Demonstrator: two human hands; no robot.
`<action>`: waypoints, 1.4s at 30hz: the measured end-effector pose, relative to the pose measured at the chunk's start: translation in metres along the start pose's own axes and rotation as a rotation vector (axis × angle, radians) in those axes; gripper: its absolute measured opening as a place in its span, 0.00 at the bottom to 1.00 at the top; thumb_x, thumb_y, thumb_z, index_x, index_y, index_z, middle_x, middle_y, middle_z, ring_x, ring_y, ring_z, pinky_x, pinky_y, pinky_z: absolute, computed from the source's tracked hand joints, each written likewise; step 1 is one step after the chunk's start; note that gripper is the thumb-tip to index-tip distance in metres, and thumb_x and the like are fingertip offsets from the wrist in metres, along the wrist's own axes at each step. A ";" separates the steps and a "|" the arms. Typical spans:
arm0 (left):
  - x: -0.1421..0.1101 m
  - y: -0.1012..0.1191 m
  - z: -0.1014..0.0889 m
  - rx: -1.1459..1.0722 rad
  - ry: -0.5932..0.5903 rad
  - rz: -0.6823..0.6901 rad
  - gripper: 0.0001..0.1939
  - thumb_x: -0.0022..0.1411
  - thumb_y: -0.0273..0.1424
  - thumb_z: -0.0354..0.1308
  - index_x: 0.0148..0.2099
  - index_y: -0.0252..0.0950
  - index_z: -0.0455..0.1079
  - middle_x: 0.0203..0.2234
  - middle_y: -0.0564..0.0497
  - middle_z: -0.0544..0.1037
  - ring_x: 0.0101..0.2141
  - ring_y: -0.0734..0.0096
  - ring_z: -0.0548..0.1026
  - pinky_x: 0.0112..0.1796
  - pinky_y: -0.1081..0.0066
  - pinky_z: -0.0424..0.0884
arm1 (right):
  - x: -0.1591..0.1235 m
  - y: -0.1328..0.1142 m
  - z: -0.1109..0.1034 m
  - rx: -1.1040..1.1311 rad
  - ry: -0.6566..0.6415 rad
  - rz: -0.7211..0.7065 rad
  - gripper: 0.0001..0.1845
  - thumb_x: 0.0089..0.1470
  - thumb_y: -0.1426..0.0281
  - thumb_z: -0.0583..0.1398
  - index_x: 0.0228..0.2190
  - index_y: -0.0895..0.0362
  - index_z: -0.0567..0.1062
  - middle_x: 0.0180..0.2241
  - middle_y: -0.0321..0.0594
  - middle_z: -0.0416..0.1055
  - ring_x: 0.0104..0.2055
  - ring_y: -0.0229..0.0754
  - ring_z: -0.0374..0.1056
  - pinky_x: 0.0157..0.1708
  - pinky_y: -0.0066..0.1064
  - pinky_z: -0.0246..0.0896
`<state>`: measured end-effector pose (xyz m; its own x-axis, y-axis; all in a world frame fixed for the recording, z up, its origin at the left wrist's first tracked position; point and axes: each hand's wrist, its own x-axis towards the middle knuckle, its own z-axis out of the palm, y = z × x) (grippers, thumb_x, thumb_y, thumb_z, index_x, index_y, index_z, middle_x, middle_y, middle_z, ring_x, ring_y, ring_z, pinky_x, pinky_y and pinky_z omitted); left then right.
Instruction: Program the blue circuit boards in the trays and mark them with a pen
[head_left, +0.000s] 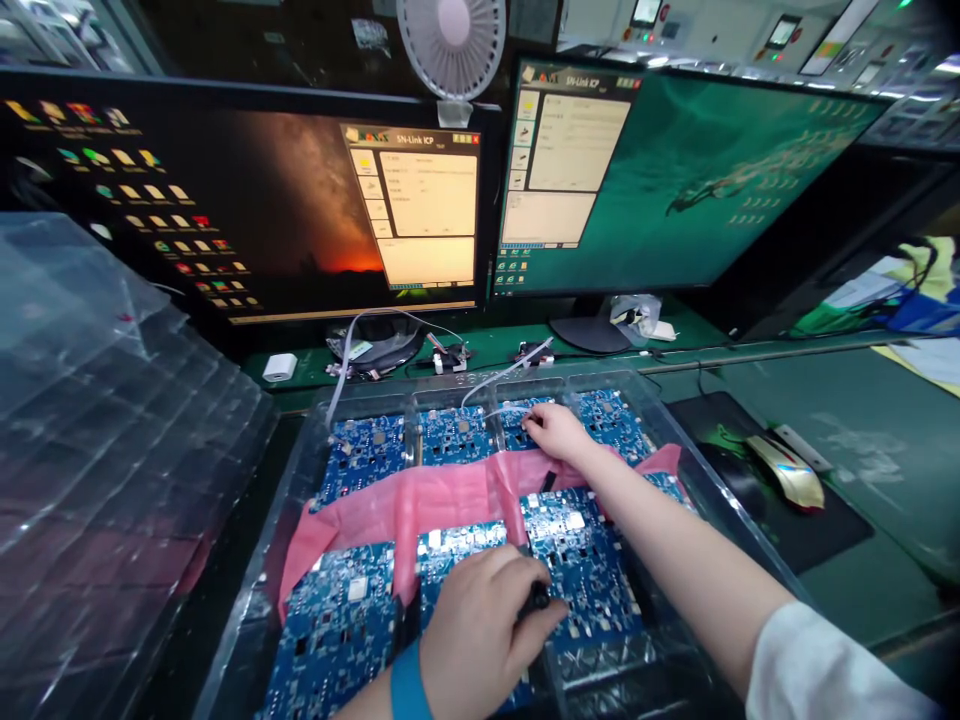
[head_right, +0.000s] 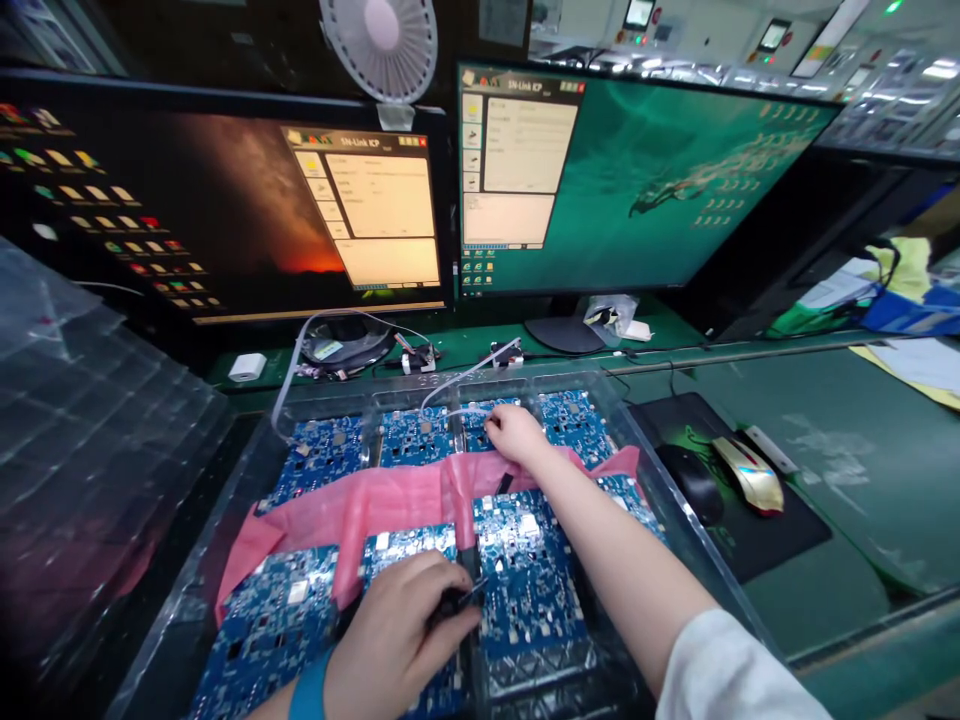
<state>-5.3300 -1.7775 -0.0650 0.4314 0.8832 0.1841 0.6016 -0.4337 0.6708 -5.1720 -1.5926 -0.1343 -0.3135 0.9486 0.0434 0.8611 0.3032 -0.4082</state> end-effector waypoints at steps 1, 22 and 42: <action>0.000 0.000 0.000 0.001 0.000 0.001 0.07 0.57 0.34 0.50 0.34 0.36 0.64 0.25 0.51 0.69 0.27 0.69 0.67 0.26 0.71 0.62 | 0.000 0.000 0.000 -0.006 0.003 -0.002 0.12 0.52 0.67 0.53 0.20 0.60 0.64 0.21 0.32 0.61 0.25 0.32 0.57 0.28 0.26 0.53; 0.001 0.001 -0.002 -0.008 -0.025 -0.037 0.06 0.57 0.34 0.51 0.33 0.37 0.64 0.26 0.52 0.69 0.28 0.70 0.67 0.27 0.71 0.62 | -0.001 0.000 -0.002 -0.017 -0.003 -0.043 0.11 0.51 0.69 0.51 0.22 0.60 0.66 0.21 0.33 0.63 0.24 0.32 0.57 0.25 0.25 0.49; 0.001 0.000 -0.003 0.033 0.022 -0.041 0.05 0.57 0.33 0.50 0.33 0.37 0.64 0.26 0.52 0.70 0.29 0.69 0.68 0.29 0.71 0.64 | -0.006 -0.017 -0.009 -0.188 -0.003 -0.113 0.12 0.51 0.68 0.52 0.25 0.59 0.72 0.28 0.41 0.70 0.35 0.39 0.63 0.37 0.30 0.54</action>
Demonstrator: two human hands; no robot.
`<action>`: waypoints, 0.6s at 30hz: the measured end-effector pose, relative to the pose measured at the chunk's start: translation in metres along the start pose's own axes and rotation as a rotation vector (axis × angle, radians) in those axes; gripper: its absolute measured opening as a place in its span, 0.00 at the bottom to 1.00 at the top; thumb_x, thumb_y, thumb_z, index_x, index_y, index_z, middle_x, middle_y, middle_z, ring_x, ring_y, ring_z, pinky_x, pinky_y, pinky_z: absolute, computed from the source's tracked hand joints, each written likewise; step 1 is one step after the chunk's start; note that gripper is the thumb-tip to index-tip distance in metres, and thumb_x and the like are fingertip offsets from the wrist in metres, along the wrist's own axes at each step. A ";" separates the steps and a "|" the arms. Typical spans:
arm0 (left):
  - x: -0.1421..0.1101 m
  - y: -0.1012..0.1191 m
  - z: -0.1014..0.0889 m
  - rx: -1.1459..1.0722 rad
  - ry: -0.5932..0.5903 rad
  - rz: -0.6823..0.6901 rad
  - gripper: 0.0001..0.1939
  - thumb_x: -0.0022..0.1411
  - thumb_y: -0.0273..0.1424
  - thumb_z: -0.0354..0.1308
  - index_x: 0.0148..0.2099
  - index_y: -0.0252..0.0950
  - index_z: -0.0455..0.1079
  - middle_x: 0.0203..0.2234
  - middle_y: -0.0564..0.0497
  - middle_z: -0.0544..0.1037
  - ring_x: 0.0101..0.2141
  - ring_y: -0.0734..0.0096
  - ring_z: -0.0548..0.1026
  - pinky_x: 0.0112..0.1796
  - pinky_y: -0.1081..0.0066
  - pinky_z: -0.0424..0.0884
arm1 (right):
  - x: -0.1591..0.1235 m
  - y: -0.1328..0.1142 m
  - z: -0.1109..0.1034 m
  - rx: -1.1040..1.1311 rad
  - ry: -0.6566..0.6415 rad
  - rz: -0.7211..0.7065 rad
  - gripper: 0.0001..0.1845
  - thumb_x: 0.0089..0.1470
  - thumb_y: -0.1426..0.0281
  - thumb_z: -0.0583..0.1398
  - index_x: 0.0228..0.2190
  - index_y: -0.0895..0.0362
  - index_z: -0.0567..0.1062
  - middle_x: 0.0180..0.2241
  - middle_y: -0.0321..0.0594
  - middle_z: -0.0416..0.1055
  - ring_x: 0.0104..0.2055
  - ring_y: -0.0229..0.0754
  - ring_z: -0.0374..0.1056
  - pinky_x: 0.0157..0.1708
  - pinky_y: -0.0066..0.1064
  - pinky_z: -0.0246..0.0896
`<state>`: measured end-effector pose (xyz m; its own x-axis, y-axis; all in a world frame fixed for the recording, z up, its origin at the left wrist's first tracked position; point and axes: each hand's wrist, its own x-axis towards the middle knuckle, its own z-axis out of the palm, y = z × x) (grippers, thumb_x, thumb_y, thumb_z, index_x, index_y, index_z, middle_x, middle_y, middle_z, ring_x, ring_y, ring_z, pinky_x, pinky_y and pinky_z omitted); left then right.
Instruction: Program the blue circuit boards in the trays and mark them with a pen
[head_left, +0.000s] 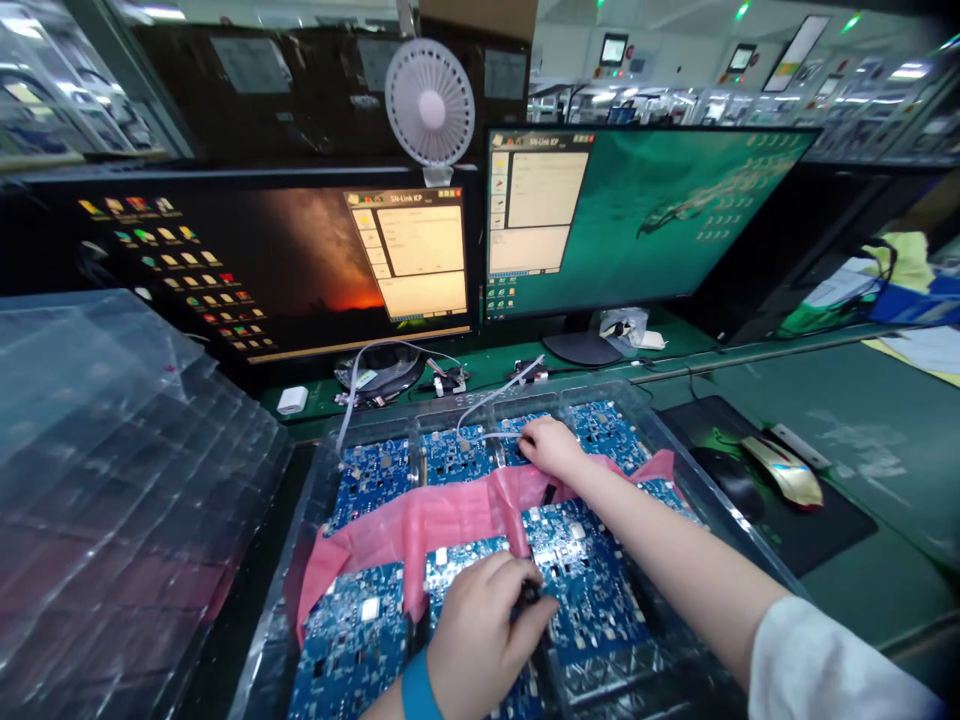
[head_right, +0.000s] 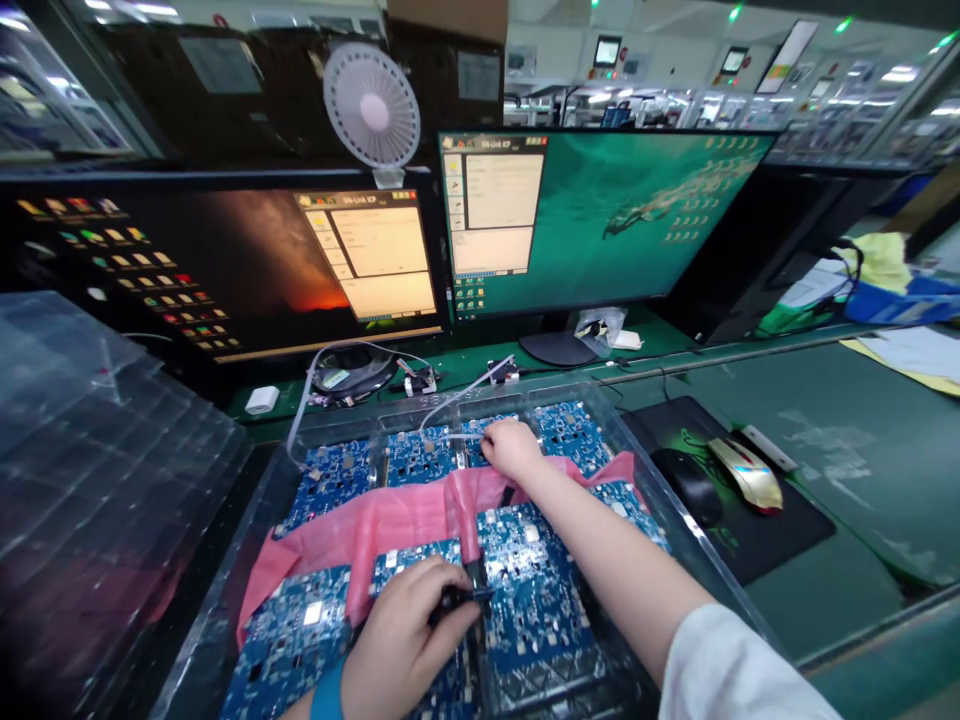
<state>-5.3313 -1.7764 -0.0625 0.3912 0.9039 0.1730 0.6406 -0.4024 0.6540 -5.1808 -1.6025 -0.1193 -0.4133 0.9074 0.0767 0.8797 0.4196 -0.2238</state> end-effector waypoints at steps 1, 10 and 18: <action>0.000 0.000 0.000 0.002 0.003 -0.004 0.05 0.57 0.32 0.50 0.33 0.37 0.64 0.26 0.51 0.70 0.29 0.69 0.68 0.30 0.71 0.64 | -0.002 0.000 -0.004 -0.002 0.013 -0.003 0.12 0.51 0.66 0.52 0.24 0.58 0.73 0.28 0.41 0.70 0.35 0.40 0.63 0.36 0.30 0.54; 0.001 -0.002 -0.002 0.020 0.001 -0.013 0.04 0.57 0.32 0.50 0.33 0.37 0.63 0.25 0.52 0.69 0.28 0.69 0.68 0.28 0.71 0.65 | -0.078 0.106 -0.081 -0.104 0.182 0.176 0.16 0.53 0.63 0.48 0.34 0.55 0.72 0.37 0.41 0.70 0.40 0.39 0.63 0.40 0.28 0.53; -0.001 -0.012 0.001 0.026 0.042 0.036 0.03 0.55 0.30 0.51 0.34 0.37 0.63 0.26 0.52 0.70 0.28 0.71 0.69 0.29 0.73 0.65 | -0.187 0.273 -0.057 -0.189 0.205 0.591 0.16 0.42 0.59 0.56 0.28 0.56 0.76 0.36 0.55 0.70 0.36 0.50 0.66 0.31 0.38 0.55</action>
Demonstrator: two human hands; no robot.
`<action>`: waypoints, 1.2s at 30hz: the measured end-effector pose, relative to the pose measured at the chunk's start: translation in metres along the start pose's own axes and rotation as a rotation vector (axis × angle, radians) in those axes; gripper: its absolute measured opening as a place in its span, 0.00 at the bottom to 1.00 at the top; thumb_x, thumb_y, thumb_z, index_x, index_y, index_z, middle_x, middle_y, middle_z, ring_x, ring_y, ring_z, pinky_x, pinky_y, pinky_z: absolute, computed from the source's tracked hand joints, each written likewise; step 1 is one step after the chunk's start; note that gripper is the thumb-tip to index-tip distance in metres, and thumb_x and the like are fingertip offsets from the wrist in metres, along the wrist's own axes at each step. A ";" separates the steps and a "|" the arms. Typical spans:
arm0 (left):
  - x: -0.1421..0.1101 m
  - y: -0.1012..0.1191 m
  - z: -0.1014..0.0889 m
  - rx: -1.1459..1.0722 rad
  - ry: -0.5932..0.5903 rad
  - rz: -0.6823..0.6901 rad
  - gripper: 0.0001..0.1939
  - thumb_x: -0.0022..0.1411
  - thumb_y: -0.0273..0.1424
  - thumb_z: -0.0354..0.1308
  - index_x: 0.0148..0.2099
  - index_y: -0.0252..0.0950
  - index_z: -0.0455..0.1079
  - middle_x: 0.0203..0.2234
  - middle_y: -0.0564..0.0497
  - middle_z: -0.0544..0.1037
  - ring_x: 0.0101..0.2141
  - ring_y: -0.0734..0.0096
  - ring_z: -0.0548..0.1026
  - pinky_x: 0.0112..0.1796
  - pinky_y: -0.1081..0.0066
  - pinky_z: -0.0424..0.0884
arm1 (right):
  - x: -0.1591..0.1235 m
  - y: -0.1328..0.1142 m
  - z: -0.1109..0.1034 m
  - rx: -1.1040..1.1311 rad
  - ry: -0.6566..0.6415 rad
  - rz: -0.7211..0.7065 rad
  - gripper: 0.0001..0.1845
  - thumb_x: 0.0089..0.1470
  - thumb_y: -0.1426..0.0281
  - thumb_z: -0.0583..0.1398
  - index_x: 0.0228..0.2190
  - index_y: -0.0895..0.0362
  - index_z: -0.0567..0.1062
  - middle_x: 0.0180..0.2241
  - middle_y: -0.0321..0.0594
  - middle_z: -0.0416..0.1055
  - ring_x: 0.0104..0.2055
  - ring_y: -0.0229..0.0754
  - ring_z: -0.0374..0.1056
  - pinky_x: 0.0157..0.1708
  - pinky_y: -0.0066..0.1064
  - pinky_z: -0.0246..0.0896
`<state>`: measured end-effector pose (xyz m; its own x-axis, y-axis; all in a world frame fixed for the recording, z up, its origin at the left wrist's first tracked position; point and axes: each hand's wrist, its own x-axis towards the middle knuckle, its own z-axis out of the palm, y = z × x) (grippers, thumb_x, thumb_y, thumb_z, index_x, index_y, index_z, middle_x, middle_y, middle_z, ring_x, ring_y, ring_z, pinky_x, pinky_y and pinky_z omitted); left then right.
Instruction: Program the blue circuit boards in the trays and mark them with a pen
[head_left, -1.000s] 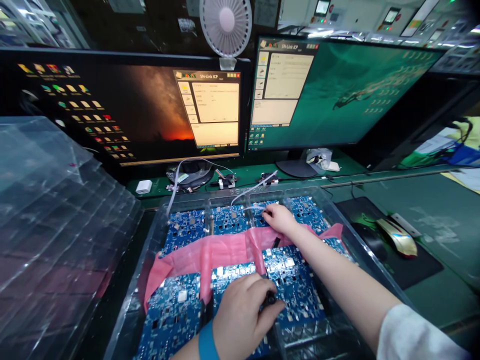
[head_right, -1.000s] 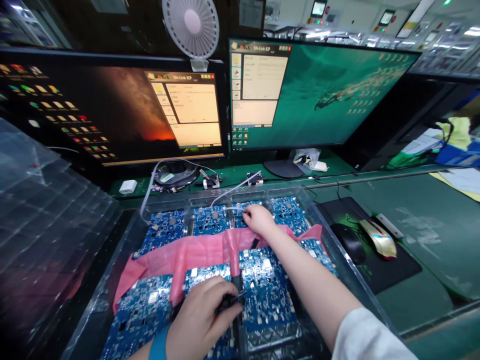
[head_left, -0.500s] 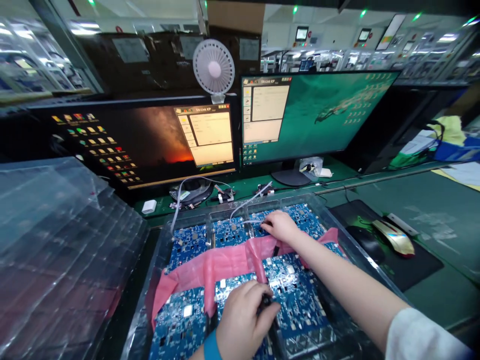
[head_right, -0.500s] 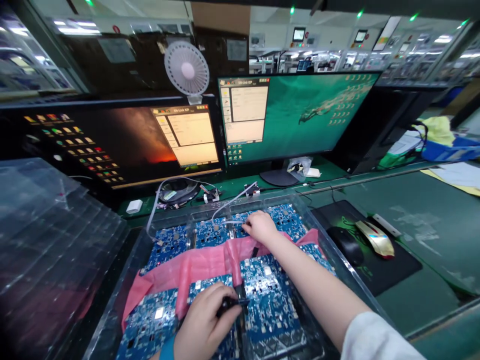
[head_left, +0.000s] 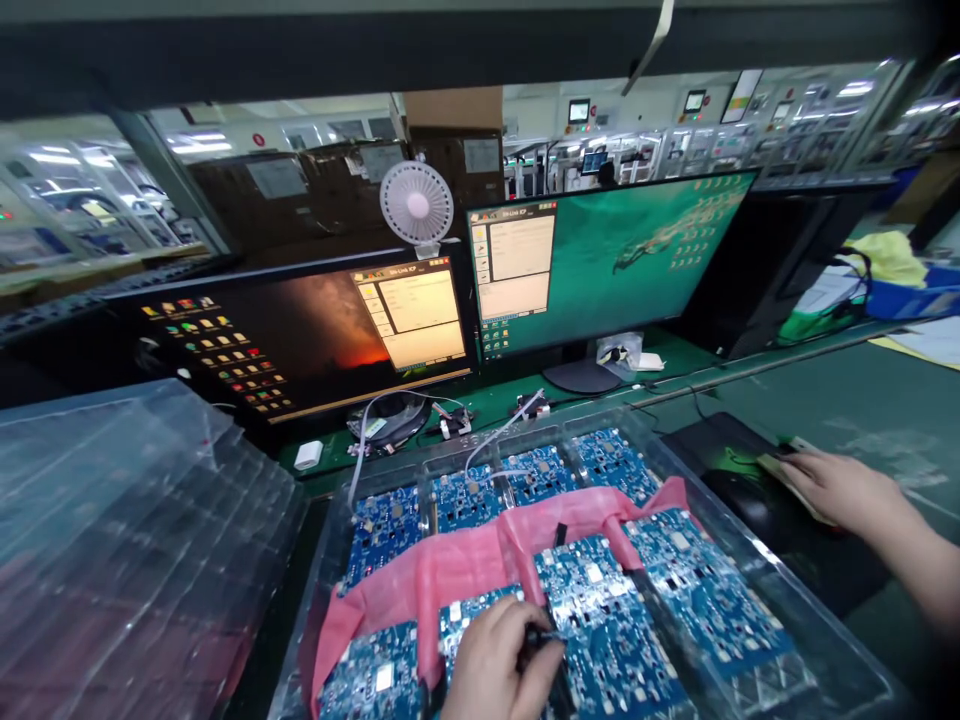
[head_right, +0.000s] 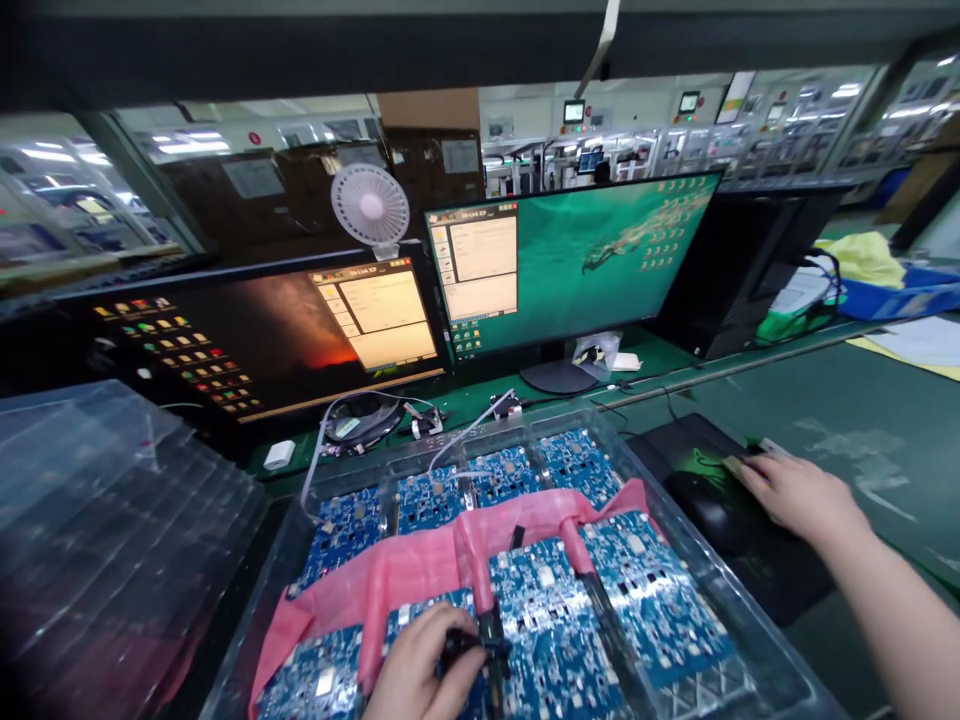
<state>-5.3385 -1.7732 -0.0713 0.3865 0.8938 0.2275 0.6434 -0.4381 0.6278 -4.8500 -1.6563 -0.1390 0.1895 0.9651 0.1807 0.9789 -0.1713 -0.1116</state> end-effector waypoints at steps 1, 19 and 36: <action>0.000 0.000 0.000 -0.006 0.016 -0.001 0.02 0.55 0.30 0.51 0.33 0.38 0.63 0.26 0.53 0.71 0.27 0.71 0.69 0.29 0.73 0.65 | -0.001 0.010 0.009 0.017 -0.026 -0.009 0.17 0.41 0.57 0.57 0.29 0.56 0.76 0.38 0.53 0.70 0.38 0.49 0.66 0.33 0.36 0.55; 0.000 -0.001 0.002 -0.096 0.111 -0.077 0.02 0.54 0.30 0.51 0.32 0.38 0.64 0.25 0.54 0.71 0.27 0.71 0.69 0.28 0.74 0.64 | 0.002 0.027 0.043 0.016 -0.020 -0.013 0.23 0.39 0.49 0.55 0.31 0.51 0.76 0.41 0.51 0.69 0.40 0.50 0.66 0.34 0.39 0.55; -0.002 -0.001 -0.001 -0.597 -0.168 -0.192 0.12 0.51 0.31 0.54 0.40 0.35 0.65 0.34 0.47 0.74 0.36 0.68 0.72 0.37 0.70 0.67 | -0.125 -0.271 -0.082 0.859 -0.555 -0.722 0.18 0.39 0.62 0.61 0.35 0.50 0.64 0.30 0.35 0.65 0.32 0.37 0.61 0.31 0.26 0.58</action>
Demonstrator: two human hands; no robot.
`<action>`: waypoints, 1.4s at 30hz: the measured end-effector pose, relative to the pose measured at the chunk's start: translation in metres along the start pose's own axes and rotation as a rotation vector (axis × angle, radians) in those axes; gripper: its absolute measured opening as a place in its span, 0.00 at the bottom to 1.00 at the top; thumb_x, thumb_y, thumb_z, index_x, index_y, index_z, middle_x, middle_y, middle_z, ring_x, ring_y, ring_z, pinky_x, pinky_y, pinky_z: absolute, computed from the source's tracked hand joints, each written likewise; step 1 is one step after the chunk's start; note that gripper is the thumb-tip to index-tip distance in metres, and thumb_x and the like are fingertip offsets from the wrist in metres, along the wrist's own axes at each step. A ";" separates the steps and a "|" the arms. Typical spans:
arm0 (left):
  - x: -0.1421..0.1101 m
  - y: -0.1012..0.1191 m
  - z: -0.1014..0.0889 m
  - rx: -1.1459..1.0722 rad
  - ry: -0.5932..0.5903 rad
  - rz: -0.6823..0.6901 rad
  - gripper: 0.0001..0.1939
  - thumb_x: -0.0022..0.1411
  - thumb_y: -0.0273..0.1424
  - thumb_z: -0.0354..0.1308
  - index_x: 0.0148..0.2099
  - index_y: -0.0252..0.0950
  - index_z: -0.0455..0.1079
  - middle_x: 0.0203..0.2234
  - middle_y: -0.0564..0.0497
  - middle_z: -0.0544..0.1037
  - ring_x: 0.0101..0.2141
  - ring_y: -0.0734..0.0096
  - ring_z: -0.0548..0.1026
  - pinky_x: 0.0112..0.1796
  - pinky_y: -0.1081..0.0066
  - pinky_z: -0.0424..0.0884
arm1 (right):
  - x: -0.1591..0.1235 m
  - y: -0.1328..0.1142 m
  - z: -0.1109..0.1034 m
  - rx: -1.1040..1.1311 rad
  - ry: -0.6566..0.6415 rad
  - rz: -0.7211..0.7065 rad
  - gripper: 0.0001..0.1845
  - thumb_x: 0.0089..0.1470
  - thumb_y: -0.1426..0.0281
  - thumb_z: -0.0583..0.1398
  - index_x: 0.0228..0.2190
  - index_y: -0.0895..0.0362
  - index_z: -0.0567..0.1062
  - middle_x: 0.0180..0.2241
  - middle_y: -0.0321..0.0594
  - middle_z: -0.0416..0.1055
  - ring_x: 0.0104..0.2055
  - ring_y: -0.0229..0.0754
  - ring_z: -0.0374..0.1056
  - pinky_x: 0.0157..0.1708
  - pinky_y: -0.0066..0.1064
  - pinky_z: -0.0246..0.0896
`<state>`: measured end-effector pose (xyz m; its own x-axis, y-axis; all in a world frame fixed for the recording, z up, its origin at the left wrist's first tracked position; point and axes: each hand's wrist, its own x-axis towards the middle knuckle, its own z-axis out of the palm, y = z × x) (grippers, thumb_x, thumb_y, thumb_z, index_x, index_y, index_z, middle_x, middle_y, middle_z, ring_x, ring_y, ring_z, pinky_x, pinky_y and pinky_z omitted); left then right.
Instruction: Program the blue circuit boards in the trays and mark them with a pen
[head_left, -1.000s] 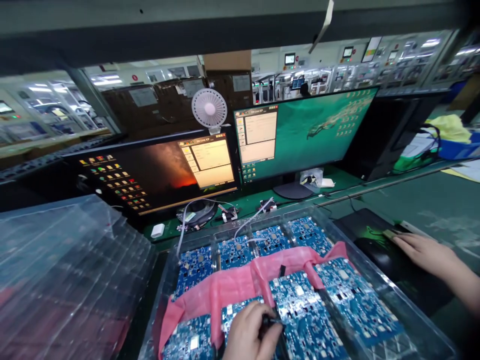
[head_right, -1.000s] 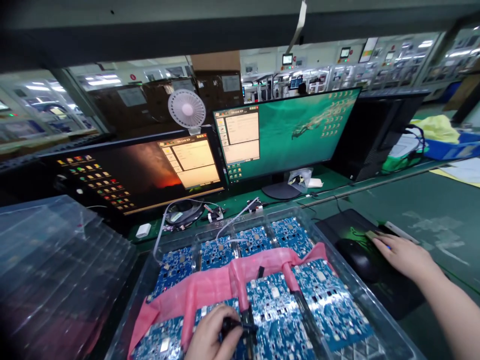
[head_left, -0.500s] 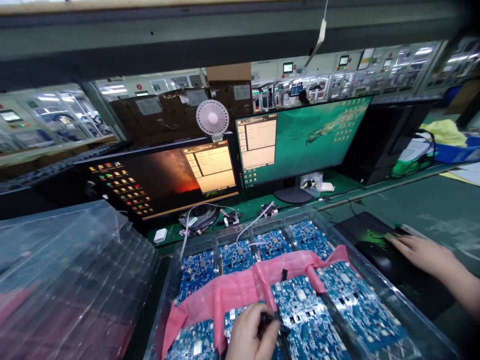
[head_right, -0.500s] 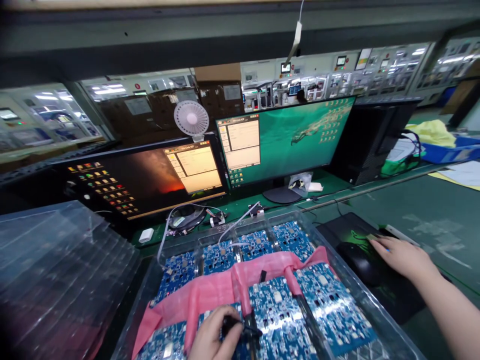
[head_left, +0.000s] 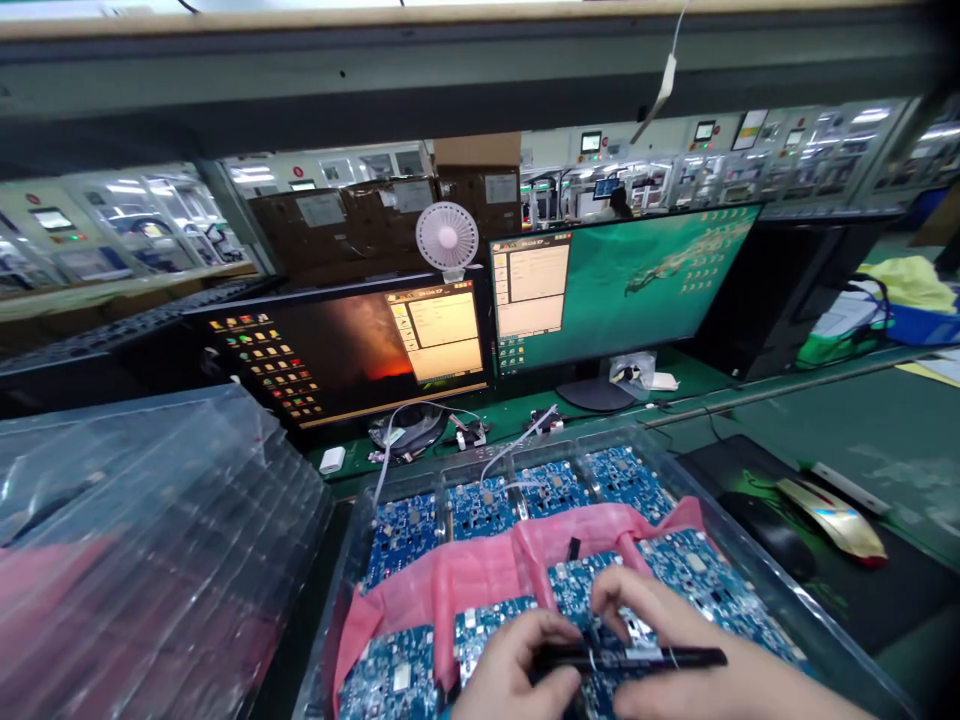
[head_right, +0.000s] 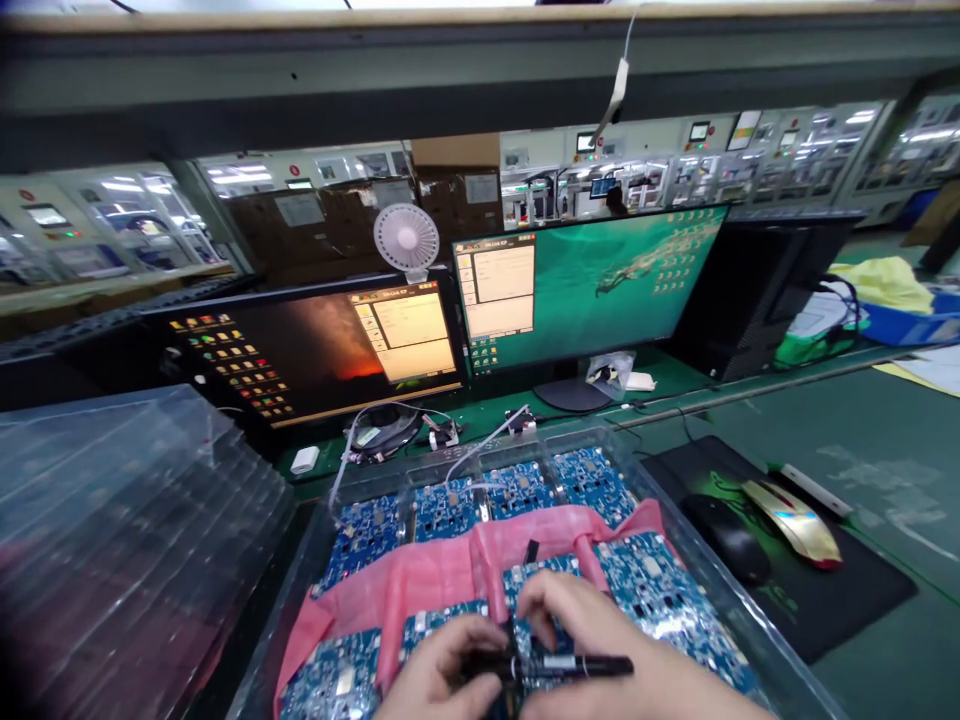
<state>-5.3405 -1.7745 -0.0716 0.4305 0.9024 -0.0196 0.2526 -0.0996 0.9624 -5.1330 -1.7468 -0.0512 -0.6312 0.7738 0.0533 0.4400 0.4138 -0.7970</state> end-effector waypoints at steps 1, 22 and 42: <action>0.000 0.001 0.000 0.161 -0.053 0.062 0.13 0.51 0.30 0.53 0.41 0.36 0.65 0.35 0.47 0.74 0.37 0.67 0.71 0.38 0.70 0.67 | 0.001 -0.004 0.006 0.018 0.004 -0.050 0.13 0.41 0.63 0.59 0.33 0.50 0.65 0.29 0.34 0.65 0.31 0.36 0.61 0.32 0.26 0.57; -0.008 0.038 -0.024 0.752 0.051 0.013 0.12 0.59 0.38 0.44 0.36 0.37 0.64 0.29 0.53 0.72 0.29 0.73 0.69 0.28 0.76 0.61 | -0.004 -0.014 -0.012 0.015 0.247 -0.261 0.21 0.54 0.60 0.45 0.33 0.54 0.73 0.31 0.44 0.71 0.34 0.42 0.67 0.29 0.29 0.61; -0.007 -0.036 -0.084 1.052 0.115 -0.500 0.14 0.57 0.23 0.39 0.40 0.28 0.65 0.32 0.37 0.73 0.32 0.58 0.73 0.31 0.66 0.67 | 0.230 -0.005 0.112 0.278 0.247 0.217 0.12 0.43 0.66 0.51 0.25 0.57 0.73 0.22 0.36 0.70 0.26 0.37 0.65 0.26 0.26 0.57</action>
<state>-5.4248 -1.7418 -0.0832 0.0125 0.9665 -0.2563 0.9875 0.0283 0.1551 -5.3519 -1.6248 -0.1030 -0.3562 0.9342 -0.0183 0.3357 0.1097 -0.9355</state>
